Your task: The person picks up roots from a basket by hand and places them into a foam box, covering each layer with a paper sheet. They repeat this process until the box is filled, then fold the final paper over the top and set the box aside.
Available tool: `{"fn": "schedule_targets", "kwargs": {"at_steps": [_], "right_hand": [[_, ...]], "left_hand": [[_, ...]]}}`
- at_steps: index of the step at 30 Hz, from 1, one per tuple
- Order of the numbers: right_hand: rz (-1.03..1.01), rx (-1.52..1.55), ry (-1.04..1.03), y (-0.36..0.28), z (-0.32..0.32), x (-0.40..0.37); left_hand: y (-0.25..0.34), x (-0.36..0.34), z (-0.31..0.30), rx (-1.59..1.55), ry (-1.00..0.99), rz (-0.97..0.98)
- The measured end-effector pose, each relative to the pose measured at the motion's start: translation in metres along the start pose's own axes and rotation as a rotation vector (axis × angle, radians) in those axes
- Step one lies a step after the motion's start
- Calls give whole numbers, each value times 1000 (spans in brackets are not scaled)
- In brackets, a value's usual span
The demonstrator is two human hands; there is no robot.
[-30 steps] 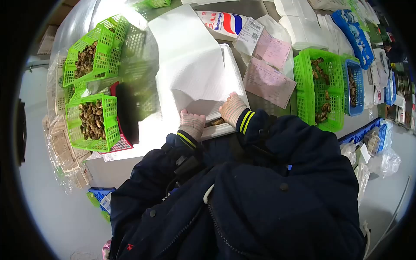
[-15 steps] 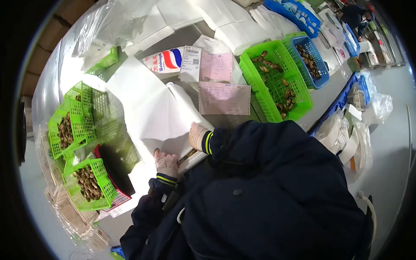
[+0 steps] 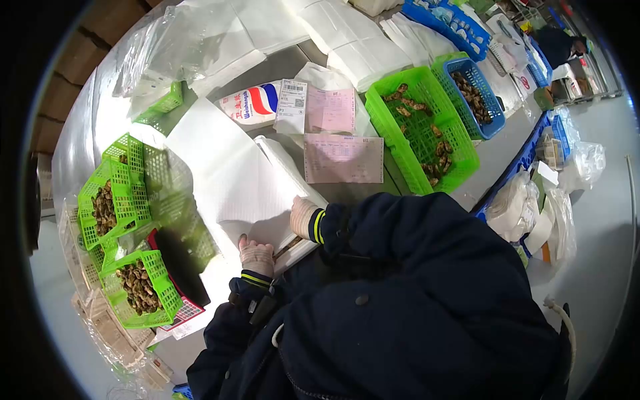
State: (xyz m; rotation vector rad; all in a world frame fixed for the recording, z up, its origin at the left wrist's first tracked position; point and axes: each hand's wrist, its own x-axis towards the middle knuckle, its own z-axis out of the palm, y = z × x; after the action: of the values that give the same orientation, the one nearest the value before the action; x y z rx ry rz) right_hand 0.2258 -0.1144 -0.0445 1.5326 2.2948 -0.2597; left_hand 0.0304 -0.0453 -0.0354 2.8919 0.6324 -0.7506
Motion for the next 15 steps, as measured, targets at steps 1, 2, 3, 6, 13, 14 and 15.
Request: {"fn": "schedule_targets", "kwargs": {"at_steps": [1,2,3,6,13,14,15], "right_hand": [[-1,-2,0,0,0,0],[3,-15,-4,0,-1,0],[7,-29,-9,0,-2,0],[8,9,-26,1,-5,-1],[81,-86,-87,-3,14,9],[-17,91,13,7,-9,-2],[-117,266,111,19,-34,-12]], "left_hand": [[0,0,0,-1,1,-1],[0,-2,0,9,25,5],[0,-3,-1,17,49,11],[-2,-3,-4,-39,0,24],[-9,6,59,-38,248,3],[-6,1,22,-48,156,27],[-5,-2,-1,-59,65,50]]}}
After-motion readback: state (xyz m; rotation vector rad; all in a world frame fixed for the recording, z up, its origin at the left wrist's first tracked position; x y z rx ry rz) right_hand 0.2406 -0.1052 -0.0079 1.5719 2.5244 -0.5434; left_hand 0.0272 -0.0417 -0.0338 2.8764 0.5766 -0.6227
